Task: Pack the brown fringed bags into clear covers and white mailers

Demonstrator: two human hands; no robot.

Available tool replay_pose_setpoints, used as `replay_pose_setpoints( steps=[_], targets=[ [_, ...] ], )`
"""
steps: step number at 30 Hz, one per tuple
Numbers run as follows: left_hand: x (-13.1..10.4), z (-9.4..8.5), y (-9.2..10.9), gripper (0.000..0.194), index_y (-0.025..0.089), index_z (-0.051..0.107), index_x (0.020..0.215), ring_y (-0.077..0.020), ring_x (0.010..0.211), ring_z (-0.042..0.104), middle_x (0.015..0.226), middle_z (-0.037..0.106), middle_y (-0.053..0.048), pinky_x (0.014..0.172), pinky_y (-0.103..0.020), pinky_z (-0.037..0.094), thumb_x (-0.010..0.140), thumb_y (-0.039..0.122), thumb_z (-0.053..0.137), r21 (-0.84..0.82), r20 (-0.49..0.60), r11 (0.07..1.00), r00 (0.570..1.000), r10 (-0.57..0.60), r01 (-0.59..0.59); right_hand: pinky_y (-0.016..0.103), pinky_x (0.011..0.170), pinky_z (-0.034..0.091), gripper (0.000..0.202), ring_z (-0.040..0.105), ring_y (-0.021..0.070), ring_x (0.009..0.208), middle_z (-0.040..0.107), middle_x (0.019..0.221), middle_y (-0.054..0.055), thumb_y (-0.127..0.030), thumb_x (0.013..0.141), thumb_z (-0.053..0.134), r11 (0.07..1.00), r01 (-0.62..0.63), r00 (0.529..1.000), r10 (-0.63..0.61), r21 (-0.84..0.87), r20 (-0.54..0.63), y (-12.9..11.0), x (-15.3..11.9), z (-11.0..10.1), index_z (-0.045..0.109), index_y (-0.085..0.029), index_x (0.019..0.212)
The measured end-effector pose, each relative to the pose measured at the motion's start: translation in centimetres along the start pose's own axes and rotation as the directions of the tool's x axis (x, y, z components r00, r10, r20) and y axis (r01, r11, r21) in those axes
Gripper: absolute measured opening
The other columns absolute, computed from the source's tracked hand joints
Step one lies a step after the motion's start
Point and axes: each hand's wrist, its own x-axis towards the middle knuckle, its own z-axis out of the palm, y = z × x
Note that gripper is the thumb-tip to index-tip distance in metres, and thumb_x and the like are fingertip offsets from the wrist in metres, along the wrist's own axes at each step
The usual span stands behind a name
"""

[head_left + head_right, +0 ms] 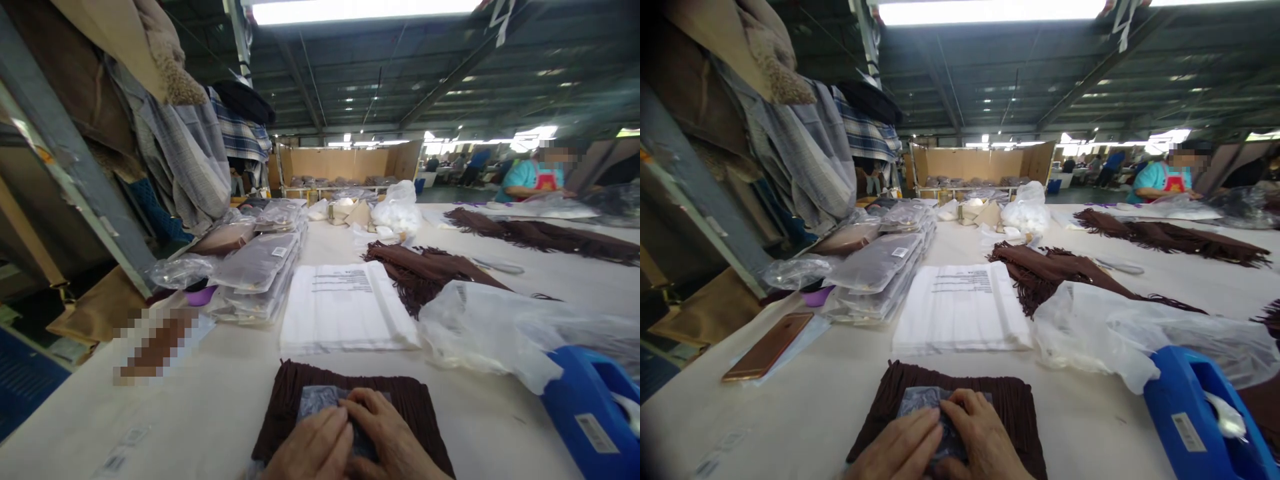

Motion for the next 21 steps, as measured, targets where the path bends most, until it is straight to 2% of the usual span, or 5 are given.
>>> replay_pose_setpoints(
  steps=[4, 8, 13, 17, 21],
  targets=[
    [3.4, 2.7, -1.1, 0.060, 0.004, 0.045, 0.128, -0.0236, 0.120, 0.048, 0.123, 0.059, -0.012, 0.094, -0.034, 0.043, 0.095, 0.049, 0.022, 0.147, 0.044, 0.989, 0.999, -0.021, 0.014, 0.044, 0.103, 0.034, 0.057, 0.046, 0.0304, 0.120, 0.052, 0.128, 0.016, -0.033, 0.071, 0.065, 0.994, 0.074, 0.997, -0.074, 0.080, -0.001, 0.9, 0.0, -0.1, 0.054, -0.019, 0.125],
    [2.8, 3.9, -1.3, 0.059, 0.009, 0.049, 0.126, -0.0227, 0.120, 0.047, 0.124, 0.060, -0.008, 0.099, -0.035, 0.036, 0.094, 0.052, 0.025, 0.217, 0.060, 0.976, 0.998, 0.011, -0.023, 0.031, 0.090, 0.046, 0.029, 0.059, 0.0210, 0.102, 0.065, 0.110, 0.008, -0.025, 0.079, 0.055, 0.967, 0.089, 0.996, -0.082, 0.240, -0.039, 1.1, -0.3, -2.9, 0.065, -0.021, 0.107],
    [1.5, 4.7, -1.3, 0.054, 0.016, 0.047, 0.130, -0.0260, 0.124, 0.044, 0.128, 0.056, -0.010, 0.102, -0.039, 0.034, 0.092, 0.052, 0.033, 0.270, 0.121, 0.962, 0.992, 0.015, -0.048, 0.031, 0.079, 0.050, 0.025, 0.061, 0.0185, 0.089, 0.066, 0.098, 0.009, -0.014, 0.087, 0.045, 0.964, -0.038, 0.891, -0.087, -0.263, -0.446, 4.5, 3.8, -5.3, 0.060, -0.016, 0.107],
    [1.5, 5.1, -1.3, 0.034, 0.019, 0.052, 0.125, -0.0221, 0.120, 0.048, 0.127, 0.057, -0.008, 0.110, -0.043, 0.024, 0.092, 0.019, 0.042, 0.298, 0.079, 0.954, 0.997, 0.005, -0.028, 0.040, 0.080, 0.047, 0.028, 0.057, 0.0254, 0.095, 0.063, 0.105, 0.012, -0.009, 0.082, 0.052, 0.885, 0.015, 0.918, -0.196, -0.465, -0.344, 7.5, 8.1, -4.9, 0.059, -0.015, 0.108],
    [1.8, 5.1, -1.3, 0.031, 0.021, 0.056, 0.120, -0.0205, 0.115, 0.052, 0.117, 0.063, -0.005, 0.114, -0.046, 0.013, 0.093, 0.023, 0.041, 0.248, 0.051, 0.969, 0.999, -0.012, -0.002, 0.040, 0.078, 0.045, 0.020, 0.055, 0.0243, 0.086, 0.064, 0.096, 0.011, -0.008, 0.084, 0.049, 0.860, 0.110, 0.943, -0.249, -0.499, -0.221, 8.6, 9.4, -4.4, 0.062, -0.014, 0.098]
  ],
)
